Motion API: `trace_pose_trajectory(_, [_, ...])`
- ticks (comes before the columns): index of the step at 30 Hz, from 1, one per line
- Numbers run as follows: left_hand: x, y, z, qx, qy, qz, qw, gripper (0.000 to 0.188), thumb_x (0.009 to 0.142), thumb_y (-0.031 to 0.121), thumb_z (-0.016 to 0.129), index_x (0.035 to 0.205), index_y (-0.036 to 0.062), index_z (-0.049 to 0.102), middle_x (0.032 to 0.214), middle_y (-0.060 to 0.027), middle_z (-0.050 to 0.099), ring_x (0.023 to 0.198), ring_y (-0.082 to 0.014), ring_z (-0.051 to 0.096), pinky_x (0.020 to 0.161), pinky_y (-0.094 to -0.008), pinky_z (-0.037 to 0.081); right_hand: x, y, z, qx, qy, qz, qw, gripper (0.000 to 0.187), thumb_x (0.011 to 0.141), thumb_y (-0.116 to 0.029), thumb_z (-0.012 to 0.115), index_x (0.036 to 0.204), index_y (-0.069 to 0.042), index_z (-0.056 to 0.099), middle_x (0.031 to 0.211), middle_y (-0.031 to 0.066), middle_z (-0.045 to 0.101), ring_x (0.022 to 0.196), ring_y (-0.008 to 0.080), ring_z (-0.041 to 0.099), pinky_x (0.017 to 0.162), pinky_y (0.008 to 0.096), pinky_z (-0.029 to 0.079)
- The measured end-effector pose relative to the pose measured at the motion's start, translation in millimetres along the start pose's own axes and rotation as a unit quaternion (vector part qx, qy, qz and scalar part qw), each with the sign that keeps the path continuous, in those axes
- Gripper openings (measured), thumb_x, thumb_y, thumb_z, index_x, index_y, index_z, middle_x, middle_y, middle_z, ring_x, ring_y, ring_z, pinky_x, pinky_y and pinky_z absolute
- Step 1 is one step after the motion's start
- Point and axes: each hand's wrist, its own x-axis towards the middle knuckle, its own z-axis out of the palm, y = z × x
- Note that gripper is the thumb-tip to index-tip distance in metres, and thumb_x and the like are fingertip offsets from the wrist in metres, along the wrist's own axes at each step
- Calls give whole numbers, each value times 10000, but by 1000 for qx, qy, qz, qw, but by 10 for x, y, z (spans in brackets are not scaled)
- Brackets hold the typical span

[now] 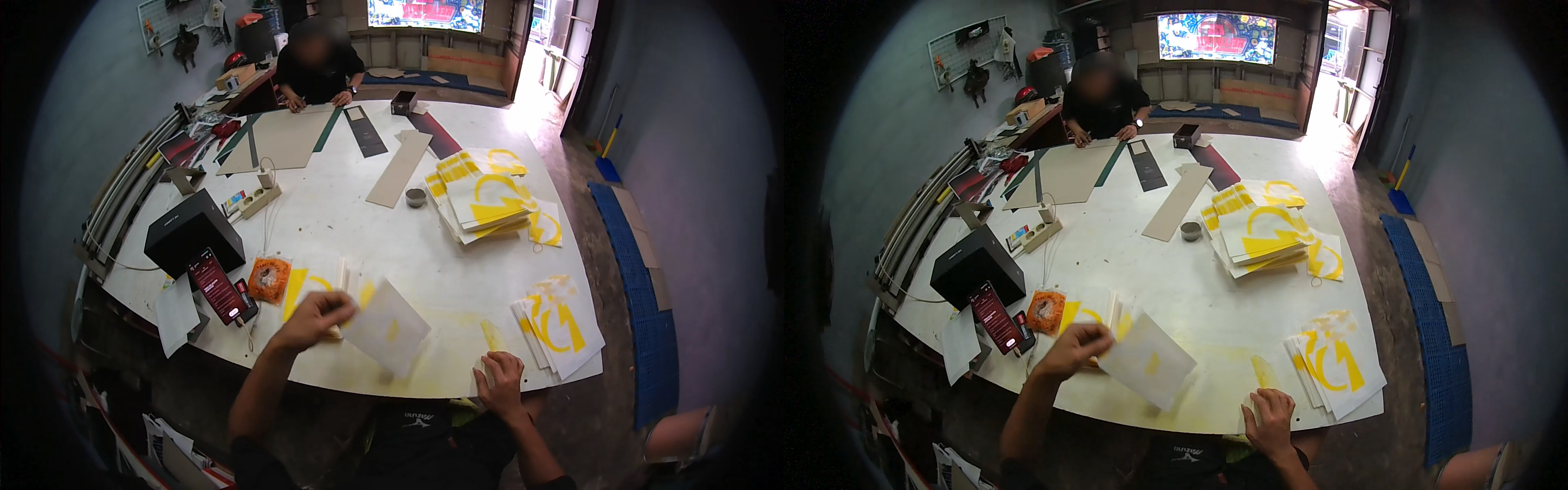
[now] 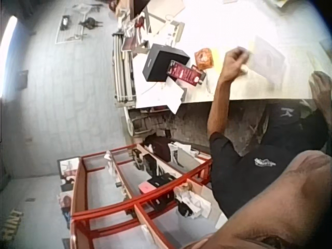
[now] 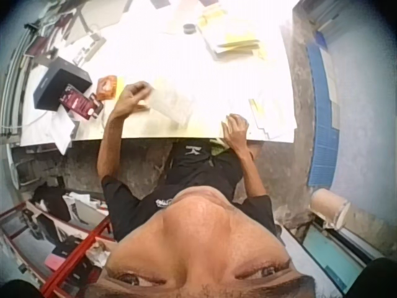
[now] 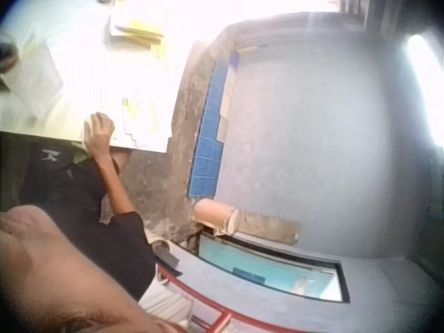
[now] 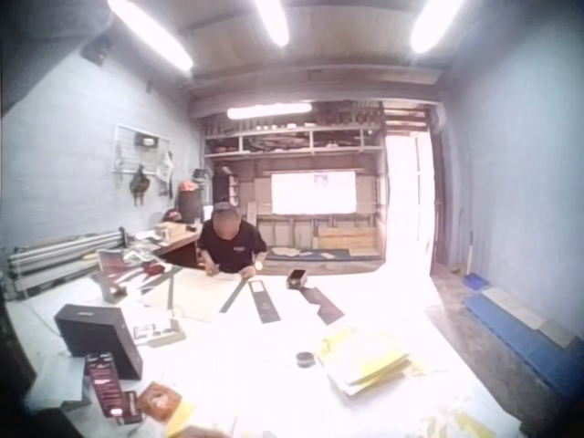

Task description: The person repeatedly folds white paper sheets with yellow printed designs in half on a workbench. They smooth the crease with both hands, then place the folded sheet into a growing stack. The process is repeated for multiple sheets throughout the clip.

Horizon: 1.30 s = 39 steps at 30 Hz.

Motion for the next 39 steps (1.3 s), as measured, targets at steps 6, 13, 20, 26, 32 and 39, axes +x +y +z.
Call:
trace_pose_trajectory(6, [-23,-56,-217,-188,284,249,907,91,1044,58,622,1123,14,629,1055,-26,682,904,-91,656,814,-264,542,-37,2,-22,4,-13,13,1000,307,829,-124,784,1111,-34,704,1197,129,659,1201,311,582,1078,487,353])
trace_pose_trajectory(13, [-320,-95,-398,514,220,258,788,109,887,-14,684,978,37,717,906,-93,680,889,-280,682,832,-375,535,18,108,-205,17,6,19,1000,350,831,-111,777,1154,-18,679,1206,157,653,1205,333,585,1073,502,358])
trace_pose_trajectory(20, [-504,-562,-402,587,120,158,785,128,802,103,762,921,57,749,947,-116,698,932,-298,674,903,-424,512,152,813,-708,-210,65,111,969,470,877,-189,762,1284,11,641,1286,220,632,1273,398,553,1126,549,336])
trace_pose_trajectory(26, [-514,-619,-312,587,133,142,786,205,857,216,792,971,51,751,949,-115,705,950,-304,665,947,-423,484,55,1035,-930,-166,-47,179,969,470,887,-227,778,1262,32,667,1277,252,659,1225,414,593,1108,538,383])
trace_pose_trajectory(32, [-527,-409,-125,597,194,188,755,448,832,245,831,1215,60,689,1081,-154,664,1068,-345,612,986,-453,460,75,1134,-1003,-29,-48,219,974,224,953,-116,690,1120,33,707,1120,236,710,1070,428,655,979,522,480])
trace_pose_trajectory(39, [-325,-696,686,260,135,229,928,502,859,167,829,1293,16,627,1219,-166,648,1071,-307,656,951,-400,520,129,409,-627,-38,63,6,997,49,960,0,594,1000,15,618,1107,238,699,1002,447,653,951,554,497])
